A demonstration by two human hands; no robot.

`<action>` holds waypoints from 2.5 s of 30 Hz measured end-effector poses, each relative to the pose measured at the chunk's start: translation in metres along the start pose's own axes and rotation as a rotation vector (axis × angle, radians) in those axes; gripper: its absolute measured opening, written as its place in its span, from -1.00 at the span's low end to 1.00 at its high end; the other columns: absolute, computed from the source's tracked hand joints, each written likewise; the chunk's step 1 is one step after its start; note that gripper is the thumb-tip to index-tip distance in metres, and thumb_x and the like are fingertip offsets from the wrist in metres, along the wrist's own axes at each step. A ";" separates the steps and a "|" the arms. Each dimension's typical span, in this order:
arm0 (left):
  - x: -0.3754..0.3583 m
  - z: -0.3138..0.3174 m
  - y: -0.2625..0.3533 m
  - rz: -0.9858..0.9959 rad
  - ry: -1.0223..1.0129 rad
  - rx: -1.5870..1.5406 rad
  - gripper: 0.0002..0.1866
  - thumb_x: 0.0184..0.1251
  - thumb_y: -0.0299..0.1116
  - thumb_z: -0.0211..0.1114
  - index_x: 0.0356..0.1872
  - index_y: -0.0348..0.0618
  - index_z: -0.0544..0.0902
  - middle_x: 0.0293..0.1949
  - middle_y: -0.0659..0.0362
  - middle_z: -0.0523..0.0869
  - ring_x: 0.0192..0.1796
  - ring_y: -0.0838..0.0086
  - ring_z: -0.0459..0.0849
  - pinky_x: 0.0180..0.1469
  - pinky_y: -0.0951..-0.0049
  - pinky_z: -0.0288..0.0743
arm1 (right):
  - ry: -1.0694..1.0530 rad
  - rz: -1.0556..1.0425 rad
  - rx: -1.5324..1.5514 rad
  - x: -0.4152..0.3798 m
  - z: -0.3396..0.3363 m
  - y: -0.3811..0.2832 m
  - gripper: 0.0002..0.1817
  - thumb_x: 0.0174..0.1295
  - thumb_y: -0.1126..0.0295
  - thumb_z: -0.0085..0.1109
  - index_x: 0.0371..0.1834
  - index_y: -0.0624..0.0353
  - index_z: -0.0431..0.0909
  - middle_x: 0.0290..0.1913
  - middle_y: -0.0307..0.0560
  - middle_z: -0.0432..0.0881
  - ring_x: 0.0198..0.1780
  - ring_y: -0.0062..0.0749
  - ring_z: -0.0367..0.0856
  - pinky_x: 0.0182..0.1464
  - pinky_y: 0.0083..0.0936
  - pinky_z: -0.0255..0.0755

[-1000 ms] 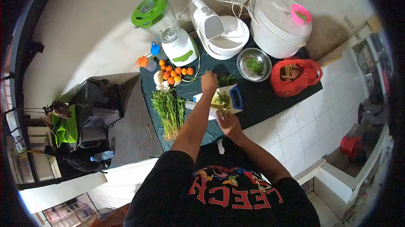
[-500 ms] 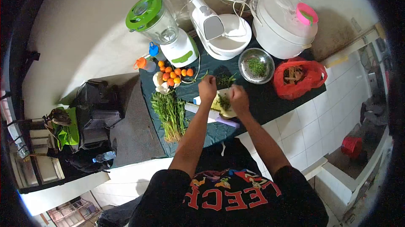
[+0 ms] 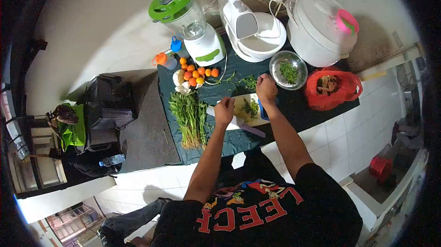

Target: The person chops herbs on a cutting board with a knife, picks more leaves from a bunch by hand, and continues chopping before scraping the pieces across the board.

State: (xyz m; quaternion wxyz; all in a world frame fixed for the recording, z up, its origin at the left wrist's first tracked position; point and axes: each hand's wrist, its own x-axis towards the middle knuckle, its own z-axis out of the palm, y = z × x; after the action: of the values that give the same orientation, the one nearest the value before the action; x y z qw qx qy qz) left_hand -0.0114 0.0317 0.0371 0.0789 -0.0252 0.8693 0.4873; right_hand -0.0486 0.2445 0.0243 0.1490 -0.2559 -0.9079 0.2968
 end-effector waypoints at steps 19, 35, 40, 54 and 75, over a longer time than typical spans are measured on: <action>-0.020 -0.021 0.003 0.003 -0.068 -0.057 -0.72 0.54 -0.23 0.34 -0.05 -0.26 0.80 -0.33 0.06 0.87 -0.25 0.38 0.86 -0.14 0.35 0.67 | -0.224 -0.171 -0.247 -0.001 -0.001 0.001 -0.85 0.24 0.25 0.43 -0.22 0.03 0.81 -0.20 0.00 0.77 -0.10 0.05 0.76 -0.10 0.01 0.66; 0.038 0.012 0.052 0.128 -0.032 -0.126 -0.71 0.41 -0.26 0.46 0.04 -0.18 0.84 -0.16 -0.03 0.89 -0.11 0.31 0.89 -0.03 0.33 0.70 | -0.227 -0.111 0.505 0.000 -0.010 0.004 -0.79 0.15 0.33 0.51 -0.19 0.15 0.81 -0.21 0.00 0.79 -0.18 -0.21 0.78 -0.07 -0.29 0.62; 0.061 0.028 0.059 0.107 -0.045 -0.110 -0.70 0.35 -0.24 0.51 0.00 -0.16 0.86 -0.21 -0.01 0.90 -0.18 0.35 0.89 -0.08 0.36 0.70 | -0.231 -0.141 0.576 -0.002 -0.015 -0.002 -0.83 0.18 0.40 0.50 -0.18 0.17 0.81 -0.23 -0.02 0.78 -0.21 -0.29 0.76 -0.10 -0.37 0.61; 0.067 0.021 0.047 -0.100 -0.230 -0.611 -0.76 0.42 -0.30 0.51 -0.03 -0.21 0.85 -0.21 0.30 0.83 -0.28 0.69 0.64 -0.27 0.61 0.46 | -0.308 -0.245 0.582 -0.003 -0.017 -0.013 -0.78 0.14 0.42 0.56 -0.15 0.18 0.81 -0.19 -0.08 0.76 -0.21 -0.30 0.75 -0.13 -0.40 0.61; 0.061 0.009 0.036 -0.477 -0.120 -1.112 -0.77 0.41 -0.30 0.51 -0.01 -0.14 0.79 -0.23 0.32 0.79 -0.24 0.62 0.68 -0.24 0.58 0.45 | -0.642 -0.251 0.642 -0.007 -0.022 -0.032 -0.70 0.52 0.24 0.25 -0.03 0.30 0.75 -0.37 -0.18 0.75 -0.33 -0.64 0.56 -0.22 -0.49 0.46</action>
State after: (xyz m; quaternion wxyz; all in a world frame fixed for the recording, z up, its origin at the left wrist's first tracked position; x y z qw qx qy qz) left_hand -0.0750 0.0598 0.0530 0.2097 -0.2295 0.4489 0.8378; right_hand -0.0453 0.2284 0.0607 -0.0329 0.0192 -0.7943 0.6063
